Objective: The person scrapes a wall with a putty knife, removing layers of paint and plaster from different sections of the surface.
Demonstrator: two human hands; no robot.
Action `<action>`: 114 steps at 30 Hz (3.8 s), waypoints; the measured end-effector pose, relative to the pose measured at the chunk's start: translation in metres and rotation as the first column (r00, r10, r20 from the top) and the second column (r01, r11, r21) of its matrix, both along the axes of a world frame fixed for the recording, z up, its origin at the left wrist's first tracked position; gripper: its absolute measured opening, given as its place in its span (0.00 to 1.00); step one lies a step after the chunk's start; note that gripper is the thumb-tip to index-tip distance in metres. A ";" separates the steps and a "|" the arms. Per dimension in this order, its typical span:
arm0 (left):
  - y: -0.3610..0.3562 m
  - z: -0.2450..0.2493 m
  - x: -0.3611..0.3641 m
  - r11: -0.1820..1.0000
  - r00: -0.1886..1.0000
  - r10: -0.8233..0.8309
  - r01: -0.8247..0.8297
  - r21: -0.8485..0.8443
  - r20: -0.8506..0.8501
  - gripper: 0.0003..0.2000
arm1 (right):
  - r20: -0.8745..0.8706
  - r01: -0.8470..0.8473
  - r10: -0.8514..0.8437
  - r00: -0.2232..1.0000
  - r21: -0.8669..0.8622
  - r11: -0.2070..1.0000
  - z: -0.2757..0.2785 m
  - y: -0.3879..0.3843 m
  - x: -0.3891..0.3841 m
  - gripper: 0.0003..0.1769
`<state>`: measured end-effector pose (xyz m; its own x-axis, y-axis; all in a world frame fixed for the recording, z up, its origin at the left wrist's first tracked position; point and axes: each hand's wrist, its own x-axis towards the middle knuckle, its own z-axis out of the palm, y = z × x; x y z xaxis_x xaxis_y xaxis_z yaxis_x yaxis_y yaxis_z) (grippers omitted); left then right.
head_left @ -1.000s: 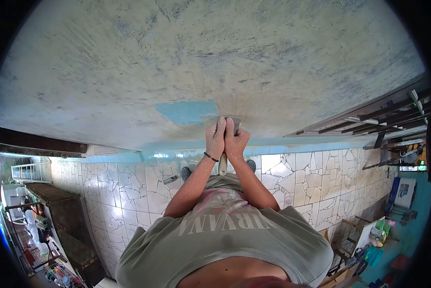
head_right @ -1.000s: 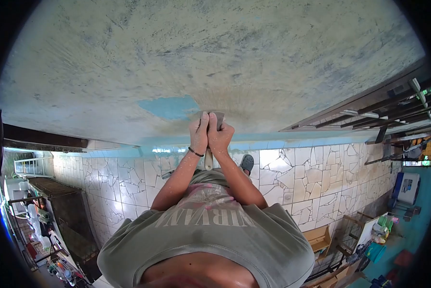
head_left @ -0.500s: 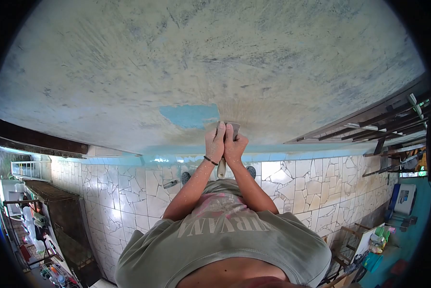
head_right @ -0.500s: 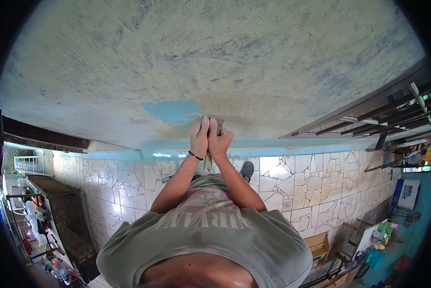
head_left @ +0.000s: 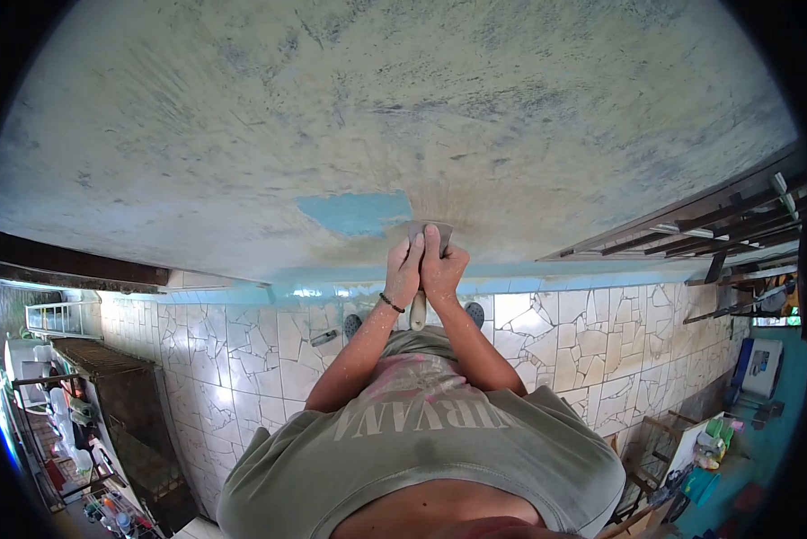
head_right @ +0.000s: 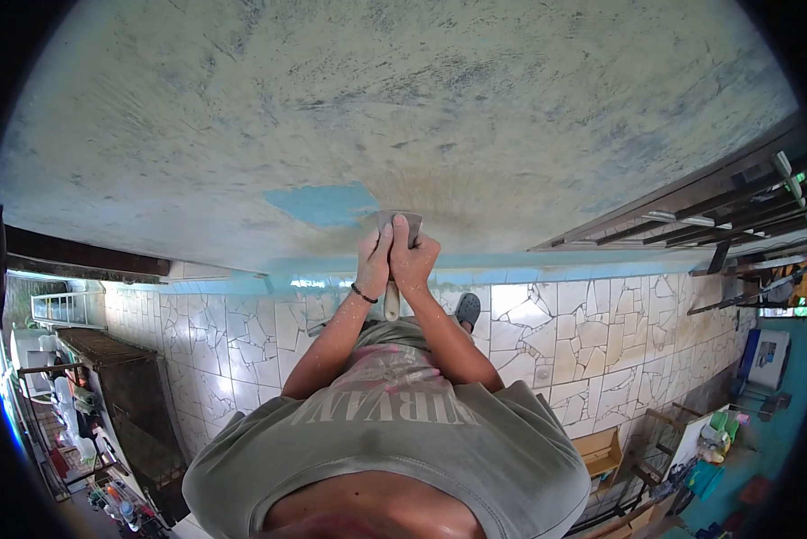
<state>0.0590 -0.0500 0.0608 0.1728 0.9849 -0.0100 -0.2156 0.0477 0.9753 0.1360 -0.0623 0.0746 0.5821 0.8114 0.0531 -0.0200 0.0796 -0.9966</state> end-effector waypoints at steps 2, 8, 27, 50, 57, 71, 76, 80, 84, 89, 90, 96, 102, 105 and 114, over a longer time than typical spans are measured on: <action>-0.007 -0.006 0.007 0.998 0.998 0.046 -0.045 -0.041 0.045 0.18 | 0.039 0.038 -0.039 0.999 0.012 0.999 -0.015 0.000 -0.003 0.26; 0.001 -0.002 0.003 1.000 1.000 0.013 -0.013 -0.012 0.026 0.18 | -0.012 -0.017 0.016 1.000 -0.046 0.999 0.016 -0.003 0.001 0.27; -0.001 0.017 0.008 0.992 0.991 0.114 -0.110 0.067 -0.070 0.19 | 0.018 0.044 -0.044 0.999 -0.004 0.999 -0.003 0.005 -0.002 0.30; 0.001 0.025 0.013 0.997 0.997 0.081 -0.081 -0.008 -0.009 0.20 | 0.021 0.030 -0.031 0.999 0.017 0.999 0.015 0.001 0.003 0.28; 0.004 0.017 0.006 0.998 0.996 0.057 -0.057 -0.006 -0.063 0.20 | 0.004 -0.001 0.001 1.000 -0.006 1.000 0.012 0.000 0.001 0.26; 0.001 0.005 0.007 0.997 0.994 0.082 -0.082 0.005 -0.078 0.19 | 0.009 0.007 -0.007 1.000 0.008 1.000 0.006 0.002 0.002 0.29; 0.007 0.018 0.002 0.995 0.984 0.091 -0.084 0.054 -0.152 0.19 | 0.062 -0.005 0.008 0.998 -0.060 0.998 0.007 0.007 0.004 0.29; 0.001 0.010 0.007 0.997 0.998 0.067 -0.067 -0.042 0.000 0.20 | -0.014 0.008 -0.008 1.000 0.000 1.000 0.012 0.001 0.000 0.30; 0.001 0.008 0.006 0.997 0.996 0.072 -0.073 -0.011 -0.059 0.21 | 0.049 0.018 -0.017 0.999 -0.023 1.000 0.000 0.000 0.002 0.30; 0.006 0.039 0.008 0.997 0.997 0.075 -0.075 -0.013 -0.012 0.21 | 0.084 0.001 0.001 0.996 -0.029 1.000 0.030 0.000 0.003 0.29; 0.005 0.030 0.006 0.998 0.997 0.065 -0.066 -0.024 -0.041 0.21 | 0.070 0.010 -0.009 0.998 -0.025 1.000 0.023 0.000 0.003 0.29; 0.008 0.028 0.009 0.988 0.983 0.147 -0.141 0.064 -0.112 0.21 | 0.035 0.029 -0.031 0.999 0.049 0.998 0.015 0.009 -0.001 0.29; 0.002 0.041 0.008 0.991 0.989 0.127 -0.124 0.042 -0.075 0.20 | 0.062 0.017 -0.018 0.998 0.016 1.000 0.024 0.003 0.001 0.31; 0.000 0.012 0.013 0.989 0.987 0.148 -0.149 -0.017 -0.064 0.20 | 0.034 0.042 -0.042 0.999 -0.009 0.999 -0.002 0.000 0.000 0.32; 0.000 0.028 0.012 0.992 0.991 0.119 -0.121 -0.027 -0.059 0.21 | 0.016 0.030 -0.029 0.999 -0.030 0.999 0.019 -0.003 0.001 0.32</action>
<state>0.0714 -0.0501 0.0890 0.0514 0.9976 -0.0466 -0.1655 0.0546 0.9847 0.1375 -0.0653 0.0936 0.6049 0.7954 0.0381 -0.0028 0.0499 -0.9987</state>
